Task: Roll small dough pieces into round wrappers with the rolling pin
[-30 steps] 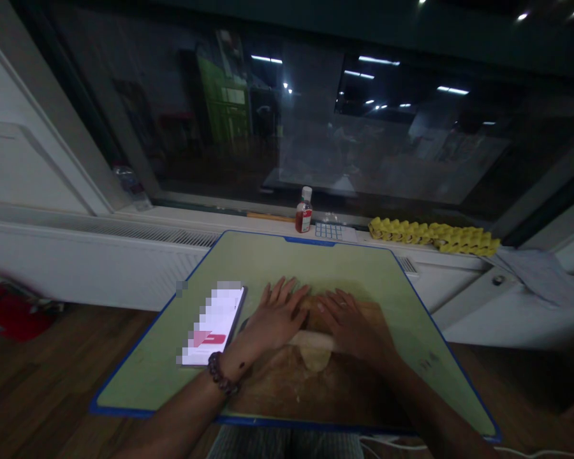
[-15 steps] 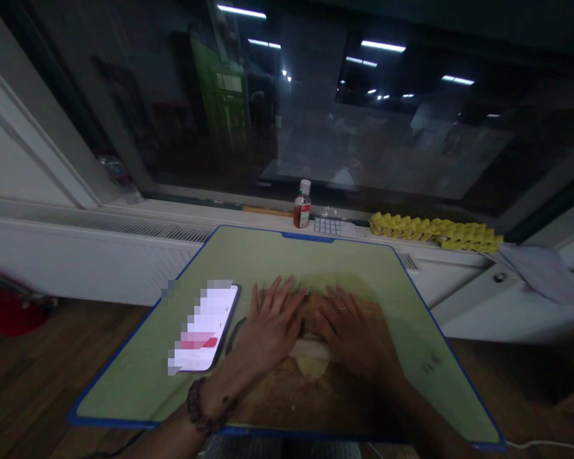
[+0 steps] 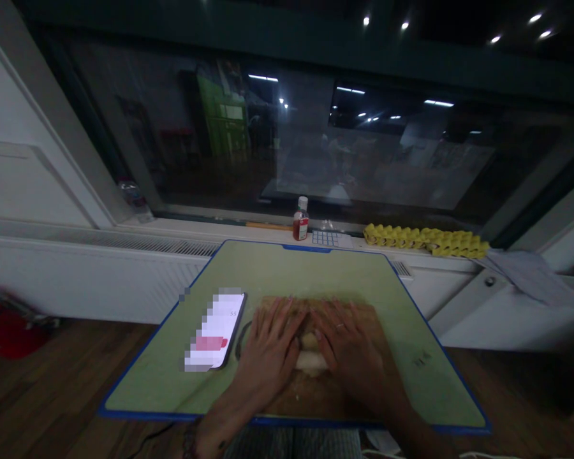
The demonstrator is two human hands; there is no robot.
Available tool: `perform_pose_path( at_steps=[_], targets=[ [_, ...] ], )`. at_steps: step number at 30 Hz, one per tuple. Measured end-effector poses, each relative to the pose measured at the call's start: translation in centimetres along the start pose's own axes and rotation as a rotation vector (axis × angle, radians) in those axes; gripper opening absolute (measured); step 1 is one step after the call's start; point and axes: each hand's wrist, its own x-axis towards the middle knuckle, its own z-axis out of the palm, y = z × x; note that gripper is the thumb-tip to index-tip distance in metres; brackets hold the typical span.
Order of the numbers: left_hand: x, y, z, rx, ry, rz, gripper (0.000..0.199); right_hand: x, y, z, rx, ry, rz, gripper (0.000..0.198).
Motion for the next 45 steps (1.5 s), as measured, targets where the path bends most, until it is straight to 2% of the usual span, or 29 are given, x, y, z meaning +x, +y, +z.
perform_pose_path(
  at_steps=[4, 8, 11, 13, 17, 22, 27, 32, 35, 38, 42, 45],
  targets=[
    [-0.1, -0.1, -0.1, -0.036, -0.007, 0.010, 0.049, -0.3, 0.3, 0.4, -0.007, 0.003, -0.022, 0.046],
    [1.7, -0.8, 0.3, -0.066, -0.075, 0.011, 0.047, 0.9, 1.8, 1.3, -0.006, -0.022, -0.093, 0.045],
    [3.7, -1.5, 0.6, -0.078, -0.161, -0.047, 0.049, 2.5, 2.7, 1.7, 0.016, -0.065, -0.016, 0.046],
    [4.9, -1.9, 0.8, -0.093, -0.167, -0.069, 0.049, 3.3, 3.0, 1.6, 0.033, -0.080, 0.025, 0.046],
    [6.5, -2.5, 1.1, -0.137, -0.167, -0.086, 0.050, 3.7, 3.2, 1.5, 0.049, -0.061, 0.047, 0.046],
    [7.5, -2.7, 1.2, -0.183, -0.277, -0.157, 0.054, 3.8, 3.7, 2.0, 0.021, -0.075, 0.049, 0.046],
    [6.6, -3.1, 1.8, -0.232, -0.310, -0.176, 0.054, 4.6, 3.6, 1.6, -0.005, -0.013, 0.060, 0.044],
    [4.4, -3.3, 2.9, -0.226, -0.254, -0.077, 0.046, 5.3, 3.1, 1.7, -0.016, 0.016, 0.002, 0.045],
    [3.4, -2.8, 2.6, -0.171, -0.165, -0.054, 0.045, 4.4, 3.1, 1.8, -0.035, -0.031, -0.066, 0.041],
    [3.1, -1.8, 1.5, -0.120, -0.139, -0.024, 0.044, 2.9, 3.0, 1.8, -0.054, -0.071, -0.155, 0.041],
    [2.8, -0.8, 0.4, -0.098, -0.167, 0.004, 0.051, 1.6, 2.2, 1.5, -0.031, -0.100, -0.064, 0.042],
    [2.3, -0.5, 0.3, -0.098, -0.137, 0.021, 0.056, 1.3, 1.3, 1.1, -0.008, -0.064, 0.032, 0.045]
  ],
)
